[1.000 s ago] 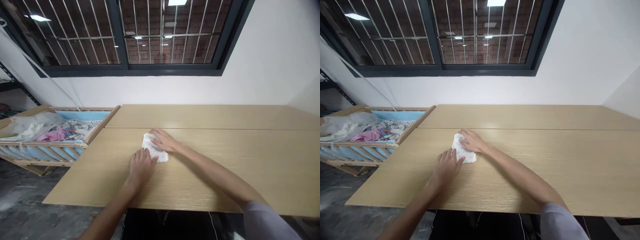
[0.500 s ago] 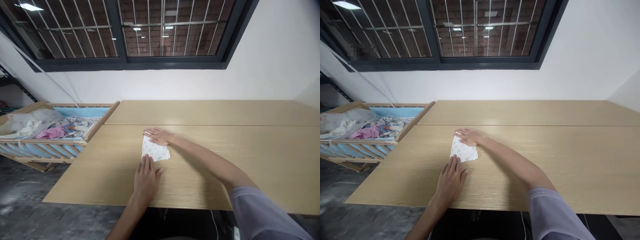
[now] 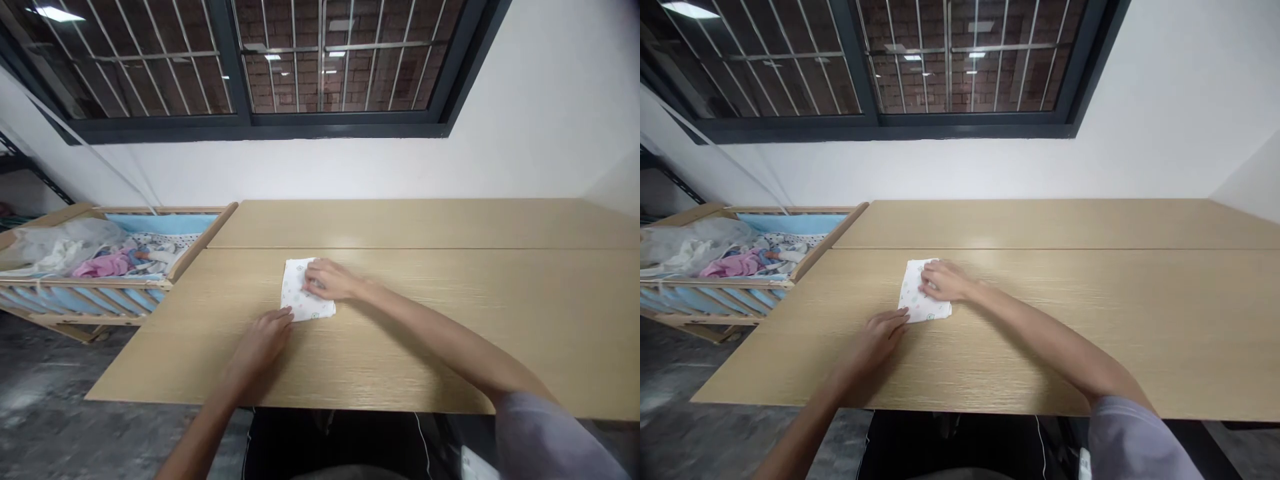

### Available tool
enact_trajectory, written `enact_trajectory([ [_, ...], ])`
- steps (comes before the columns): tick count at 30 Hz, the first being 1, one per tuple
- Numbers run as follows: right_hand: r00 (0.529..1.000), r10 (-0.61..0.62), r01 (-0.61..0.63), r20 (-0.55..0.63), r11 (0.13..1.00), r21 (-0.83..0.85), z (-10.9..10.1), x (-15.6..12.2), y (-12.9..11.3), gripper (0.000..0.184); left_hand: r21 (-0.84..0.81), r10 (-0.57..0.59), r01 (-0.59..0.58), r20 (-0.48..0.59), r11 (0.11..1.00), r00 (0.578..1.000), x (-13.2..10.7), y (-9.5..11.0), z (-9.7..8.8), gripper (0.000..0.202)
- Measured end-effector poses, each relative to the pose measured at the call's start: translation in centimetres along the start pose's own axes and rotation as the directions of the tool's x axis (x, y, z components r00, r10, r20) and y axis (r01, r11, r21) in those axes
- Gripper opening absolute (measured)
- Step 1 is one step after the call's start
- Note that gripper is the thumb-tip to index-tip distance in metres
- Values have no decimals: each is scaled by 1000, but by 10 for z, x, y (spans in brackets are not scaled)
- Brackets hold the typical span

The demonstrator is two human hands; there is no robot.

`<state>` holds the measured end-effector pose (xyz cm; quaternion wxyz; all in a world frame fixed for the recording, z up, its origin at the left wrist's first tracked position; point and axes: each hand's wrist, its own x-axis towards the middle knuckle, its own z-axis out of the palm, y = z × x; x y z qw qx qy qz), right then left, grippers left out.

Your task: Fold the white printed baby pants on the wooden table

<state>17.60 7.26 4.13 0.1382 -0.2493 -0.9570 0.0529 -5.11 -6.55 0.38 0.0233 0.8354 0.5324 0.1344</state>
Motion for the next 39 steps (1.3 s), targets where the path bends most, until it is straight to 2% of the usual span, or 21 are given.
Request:
enact_trajectory([
  [3,990,-109,111,88,994,-20,5,-35,-19,37,11,97,-97,-15,995,995,4,-18,1,33],
  [5,992,-112,116,60,991,-65,14,-57,-24,30,39,170,-169,-33,985,985,9,-21,2,33],
  [7,998,-60,61,10,991,-121,21,-73,-27,26,51,208,-206,-41,977,977,13,-17,1,33],
  [10,999,22,-27,-31,987,-161,23,-90,-37,31,11,203,-203,-30,979,979,15,-1,-5,31],
  [14,989,141,-142,-43,990,-11,7,-100,-57,22,-83,167,-168,-18,982,986,14,19,-17,21],
  [17,975,209,-201,-69,973,112,-7,-97,-59,17,-64,95,-98,-55,993,994,25,22,-25,18],
  [20,941,313,-278,-129,932,233,-11,-82,-39,16,-36,-23,19,-115,999,993,55,14,-28,16],
  [23,870,448,-362,-207,864,349,-4,-60,-6,17,-6,-81,81,-151,997,985,93,1,-25,22],
  [27,774,579,-448,-256,787,425,18,-37,34,17,45,-105,115,-181,992,978,131,-17,-4,31],
  [30,735,643,-499,-216,728,470,32,-31,50,19,61,-108,121,-184,991,977,142,-26,13,30],
  [32,722,664,-517,-196,705,486,36,-30,52,22,60,-113,127,-197,990,974,143,-27,18,31],
  [33,710,669,-516,-217,706,485,35,-30,50,25,58,-116,131,-212,990,970,141,-26,19,33],
  [35,680,650,-487,-339,747,454,31,-30,40,31,57,-122,140,-255,988,959,137,-21,18,39],
  [36,675,608,-460,-417,789,407,29,-30,32,35,56,-111,131,-276,990,955,135,-17,19,44],
  [37,691,542,-427,-478,840,335,28,-30,24,38,53,-81,100,-290,994,954,132,-12,21,52],
  [39,784,388,-355,-485,921,163,28,-29,8,45,36,9,1,-274,999,962,128,-4,29,65],
])
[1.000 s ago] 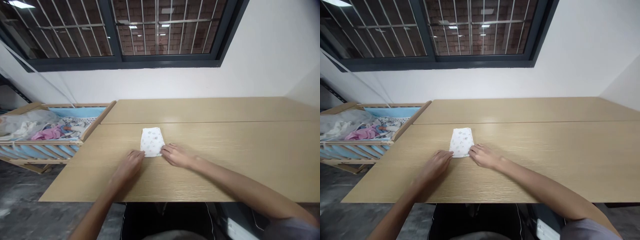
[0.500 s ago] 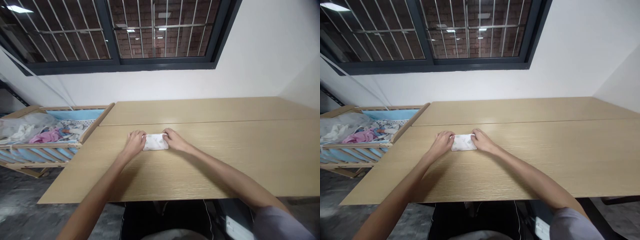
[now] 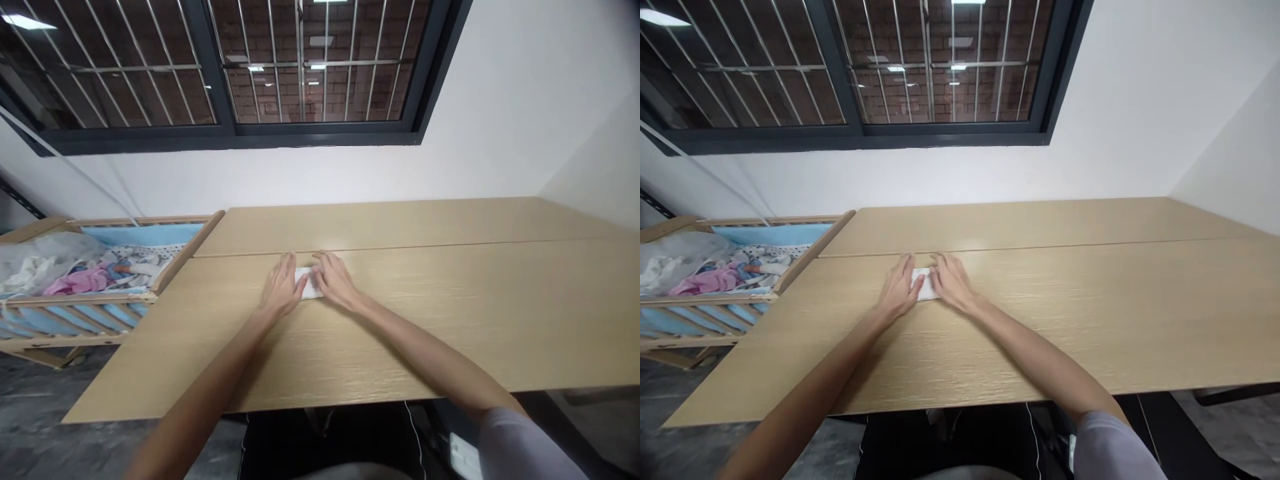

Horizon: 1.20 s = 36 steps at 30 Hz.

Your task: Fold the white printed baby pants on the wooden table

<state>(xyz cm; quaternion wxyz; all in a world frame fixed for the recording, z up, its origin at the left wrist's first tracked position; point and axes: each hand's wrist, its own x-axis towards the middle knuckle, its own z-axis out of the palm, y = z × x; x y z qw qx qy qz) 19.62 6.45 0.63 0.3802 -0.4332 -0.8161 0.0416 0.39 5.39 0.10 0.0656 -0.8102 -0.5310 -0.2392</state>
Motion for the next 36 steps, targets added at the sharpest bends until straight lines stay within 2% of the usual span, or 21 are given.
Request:
enact_trajectory([
  [2,987,-86,98,135,992,-82,5,-7,-9,51,-54,59,-56,69,997,996,-6,6,11,71],
  [5,961,-43,84,274,986,-143,15,-16,-7,57,-79,53,-40,168,996,984,-14,8,25,73],
  [9,943,21,21,333,992,-122,16,-24,7,60,-78,83,-67,212,995,974,-20,-1,27,76],
  [12,932,73,-42,354,995,-93,10,-27,12,63,-51,49,-38,243,998,969,-25,-9,23,78],
  [15,925,125,-101,358,991,-84,5,-30,10,66,-30,28,-21,249,999,968,-27,-16,17,78],
  [17,938,110,-91,329,993,-73,1,-31,9,67,-34,61,-54,224,998,973,-26,-20,10,80],
  [19,953,27,-13,301,999,-48,-5,-31,8,69,-69,150,-139,196,988,969,-24,-24,-1,79],
  [22,937,-88,86,337,996,21,-14,-30,12,72,-135,242,-219,195,966,950,-22,-29,-14,74],
  [26,924,-79,45,375,994,101,-13,-30,25,81,-178,186,-151,201,972,962,-21,-31,-13,76],
  [30,959,-35,-17,282,984,179,0,-29,36,71,-234,154,-113,164,966,974,-18,-26,-8,42],
  [34,969,78,-130,234,968,214,5,-21,34,65,-284,76,-45,101,958,992,-12,-16,-20,28],
  [36,964,131,-207,232,916,343,2,-11,30,57,-321,-8,29,64,947,998,-10,-13,-29,24],
])
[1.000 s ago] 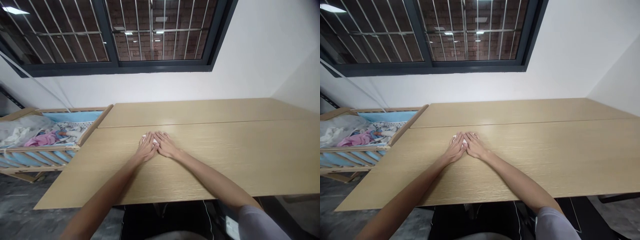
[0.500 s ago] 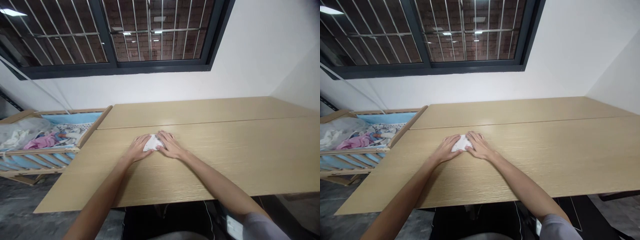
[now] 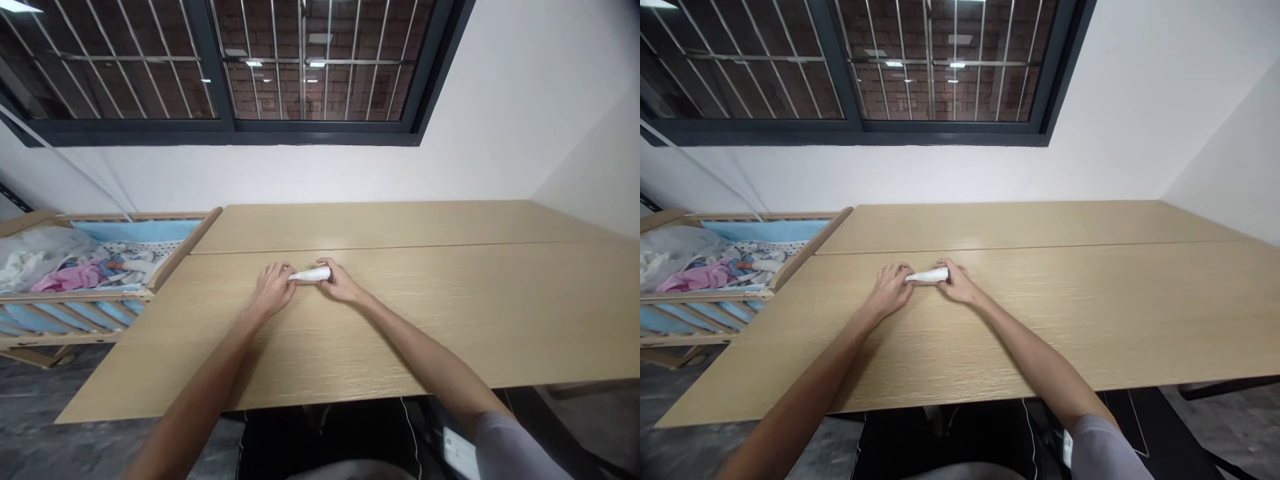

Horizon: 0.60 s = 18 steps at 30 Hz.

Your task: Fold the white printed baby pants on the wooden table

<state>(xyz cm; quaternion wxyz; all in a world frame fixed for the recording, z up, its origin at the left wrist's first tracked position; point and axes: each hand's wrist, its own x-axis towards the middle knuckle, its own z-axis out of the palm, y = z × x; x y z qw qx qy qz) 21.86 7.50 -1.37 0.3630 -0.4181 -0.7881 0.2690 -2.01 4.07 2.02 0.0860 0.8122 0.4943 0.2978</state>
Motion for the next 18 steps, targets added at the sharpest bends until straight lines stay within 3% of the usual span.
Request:
enact_trajectory([
  [3,997,78,-69,-15,944,322,-10,18,-12,54,-113,-131,125,-43,986,990,1,5,-9,29],
  [5,989,150,-129,-17,895,427,-18,32,-18,60,-198,-208,202,-11,959,978,2,6,-11,36],
  [8,965,261,-251,23,895,369,-25,49,-19,63,-246,-295,305,78,920,952,0,5,-3,44],
  [12,935,332,-353,121,899,258,-16,57,-1,62,-152,-344,366,151,918,927,-7,5,15,39],
  [15,935,314,-348,164,898,269,-3,57,18,61,-40,-355,365,162,930,921,-10,7,23,37],
  [18,952,253,-292,175,920,262,2,59,27,57,74,-380,373,159,925,911,-7,11,17,38],
])
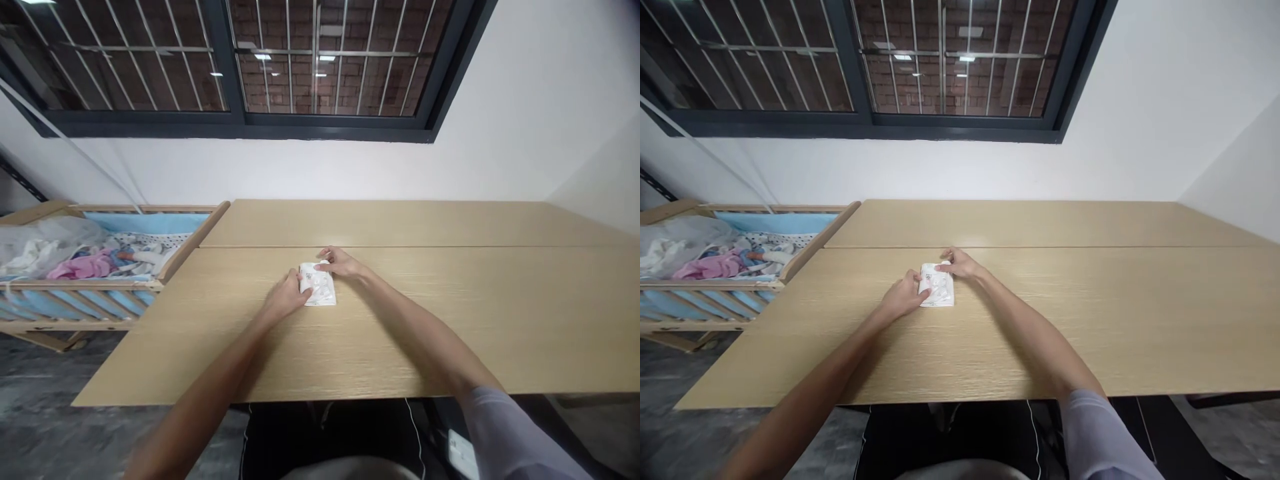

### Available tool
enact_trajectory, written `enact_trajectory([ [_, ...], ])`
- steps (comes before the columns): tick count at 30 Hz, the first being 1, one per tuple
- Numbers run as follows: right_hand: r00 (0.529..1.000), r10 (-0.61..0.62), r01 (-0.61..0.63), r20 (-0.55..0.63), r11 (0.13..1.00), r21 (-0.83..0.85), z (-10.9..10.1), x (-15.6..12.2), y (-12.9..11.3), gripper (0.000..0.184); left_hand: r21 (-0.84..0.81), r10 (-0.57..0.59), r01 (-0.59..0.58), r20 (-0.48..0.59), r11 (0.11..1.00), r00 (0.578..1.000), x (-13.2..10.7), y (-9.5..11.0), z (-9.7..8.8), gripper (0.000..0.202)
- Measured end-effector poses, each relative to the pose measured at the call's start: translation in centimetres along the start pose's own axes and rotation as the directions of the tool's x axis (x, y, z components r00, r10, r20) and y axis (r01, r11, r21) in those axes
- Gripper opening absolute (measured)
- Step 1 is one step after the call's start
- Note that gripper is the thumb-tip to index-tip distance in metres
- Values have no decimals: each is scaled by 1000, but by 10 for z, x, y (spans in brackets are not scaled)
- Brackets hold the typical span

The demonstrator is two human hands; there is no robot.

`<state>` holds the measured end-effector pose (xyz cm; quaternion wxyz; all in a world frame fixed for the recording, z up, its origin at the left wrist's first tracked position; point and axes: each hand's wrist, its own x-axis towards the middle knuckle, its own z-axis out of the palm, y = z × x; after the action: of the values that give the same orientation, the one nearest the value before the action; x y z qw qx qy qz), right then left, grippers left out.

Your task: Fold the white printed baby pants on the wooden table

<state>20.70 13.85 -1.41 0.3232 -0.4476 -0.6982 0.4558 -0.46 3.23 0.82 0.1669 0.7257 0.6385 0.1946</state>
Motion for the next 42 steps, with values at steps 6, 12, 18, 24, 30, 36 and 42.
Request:
enact_trajectory([
  [6,983,-185,178,2,948,-265,-13,-12,-39,47,171,24,-15,-51,985,998,-18,31,-32,48],
  [12,847,-365,515,387,743,-427,0,-53,-83,56,344,217,-174,-89,923,972,-71,70,0,59],
  [18,682,-313,639,661,694,-332,28,-77,-63,55,316,154,-160,42,935,987,-83,73,39,46],
  [24,723,-337,618,603,705,-347,12,-51,-31,53,329,164,-157,6,931,987,-81,63,42,59],
  [30,803,-234,542,549,671,-506,-10,-15,-16,64,491,156,-141,11,860,988,-83,69,43,63],
  [36,828,-231,501,510,713,-491,-10,-18,-16,68,343,184,-183,31,921,982,-79,61,27,56],
  [42,957,-215,283,196,843,-458,-28,-32,-32,74,179,62,-59,-12,982,998,-59,34,-15,44],
])
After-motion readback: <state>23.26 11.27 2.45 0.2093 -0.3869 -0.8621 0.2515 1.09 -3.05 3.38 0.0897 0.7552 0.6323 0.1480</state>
